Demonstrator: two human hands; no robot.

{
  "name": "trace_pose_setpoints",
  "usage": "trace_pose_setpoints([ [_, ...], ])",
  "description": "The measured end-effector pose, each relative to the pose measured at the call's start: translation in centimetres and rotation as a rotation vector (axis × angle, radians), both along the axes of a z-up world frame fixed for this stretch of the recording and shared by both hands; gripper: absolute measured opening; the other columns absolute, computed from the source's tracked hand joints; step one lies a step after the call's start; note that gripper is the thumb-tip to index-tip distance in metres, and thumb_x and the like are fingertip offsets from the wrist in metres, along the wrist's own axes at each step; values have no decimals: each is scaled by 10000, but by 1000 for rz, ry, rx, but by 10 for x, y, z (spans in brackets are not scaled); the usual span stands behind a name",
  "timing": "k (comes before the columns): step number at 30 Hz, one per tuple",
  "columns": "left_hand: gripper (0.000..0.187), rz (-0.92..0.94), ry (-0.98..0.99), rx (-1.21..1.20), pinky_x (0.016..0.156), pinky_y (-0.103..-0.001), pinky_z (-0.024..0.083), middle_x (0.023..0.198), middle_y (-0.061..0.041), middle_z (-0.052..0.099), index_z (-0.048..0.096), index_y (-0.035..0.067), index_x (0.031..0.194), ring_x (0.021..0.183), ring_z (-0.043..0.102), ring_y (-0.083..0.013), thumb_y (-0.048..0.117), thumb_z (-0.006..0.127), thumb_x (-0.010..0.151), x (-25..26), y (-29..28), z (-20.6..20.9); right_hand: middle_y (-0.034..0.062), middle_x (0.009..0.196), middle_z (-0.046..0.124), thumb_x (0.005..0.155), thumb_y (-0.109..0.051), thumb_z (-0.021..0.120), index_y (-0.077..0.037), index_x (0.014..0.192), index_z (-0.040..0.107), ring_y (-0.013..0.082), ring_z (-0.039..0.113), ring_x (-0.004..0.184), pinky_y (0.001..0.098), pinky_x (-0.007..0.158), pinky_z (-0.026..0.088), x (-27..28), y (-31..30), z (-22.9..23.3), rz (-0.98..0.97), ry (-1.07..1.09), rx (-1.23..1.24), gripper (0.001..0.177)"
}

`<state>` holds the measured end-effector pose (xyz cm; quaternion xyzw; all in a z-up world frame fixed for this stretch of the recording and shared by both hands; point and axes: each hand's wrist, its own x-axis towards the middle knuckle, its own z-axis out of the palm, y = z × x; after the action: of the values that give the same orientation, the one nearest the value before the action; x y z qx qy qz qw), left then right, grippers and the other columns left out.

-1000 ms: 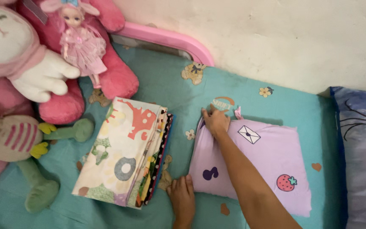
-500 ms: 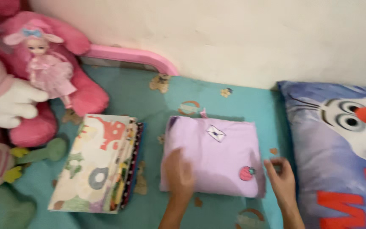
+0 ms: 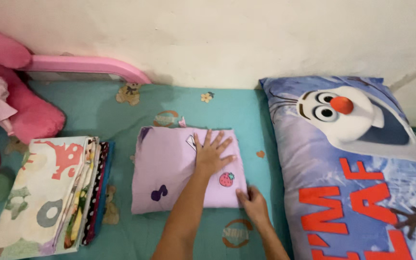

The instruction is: The person removes pillowcases from pillows, fluffs each pillow by hand, and places them onto a bed.

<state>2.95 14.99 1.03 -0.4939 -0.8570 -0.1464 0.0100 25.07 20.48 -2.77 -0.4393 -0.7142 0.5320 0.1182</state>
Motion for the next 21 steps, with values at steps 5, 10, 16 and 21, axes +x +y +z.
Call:
trace_pose_setpoints([
  [5, 600, 195, 377, 102, 1232, -660, 57, 1709, -24, 329, 450, 289, 1593, 1598, 223, -275, 527, 494, 1044, 18, -27, 0, 212, 1188, 683, 810, -242, 724, -26, 1232, 649, 420, 599, 1099, 467, 962, 460, -27, -15, 63, 15, 85, 820, 481],
  [10, 635, 209, 159, 131, 1175, -702, 67, 1657, -46, 351, 471, 239, 1519, 1536, 255, -272, 544, 525, 965, -3, -134, 9, 114, 1612, 383, 976, -474, 553, -222, 1517, 463, 364, 325, 1466, 571, 1176, 249, -106, -28, 66, 418, -123, 1110, 605],
  [16, 786, 590, 139, 142, 1117, -715, 84, 1581, -117, 372, 470, 194, 1479, 1465, 285, -360, 673, 563, 863, -39, -163, 8, 78, 1737, 229, 988, -569, 438, -311, 1627, 151, 443, 235, 1508, 611, 1106, 214, -106, -10, 30, 339, -488, 861, 747],
  [21, 1028, 1066, -700, 230, 1067, -545, 479, 1378, -248, 637, 290, 164, 1667, 1251, 620, -436, 704, 547, 830, -48, -206, -8, 353, 1487, 433, 963, -632, 547, -122, 1664, 194, 504, 469, 1357, 493, 1155, 388, -84, 30, -1, 231, -205, 589, 936],
])
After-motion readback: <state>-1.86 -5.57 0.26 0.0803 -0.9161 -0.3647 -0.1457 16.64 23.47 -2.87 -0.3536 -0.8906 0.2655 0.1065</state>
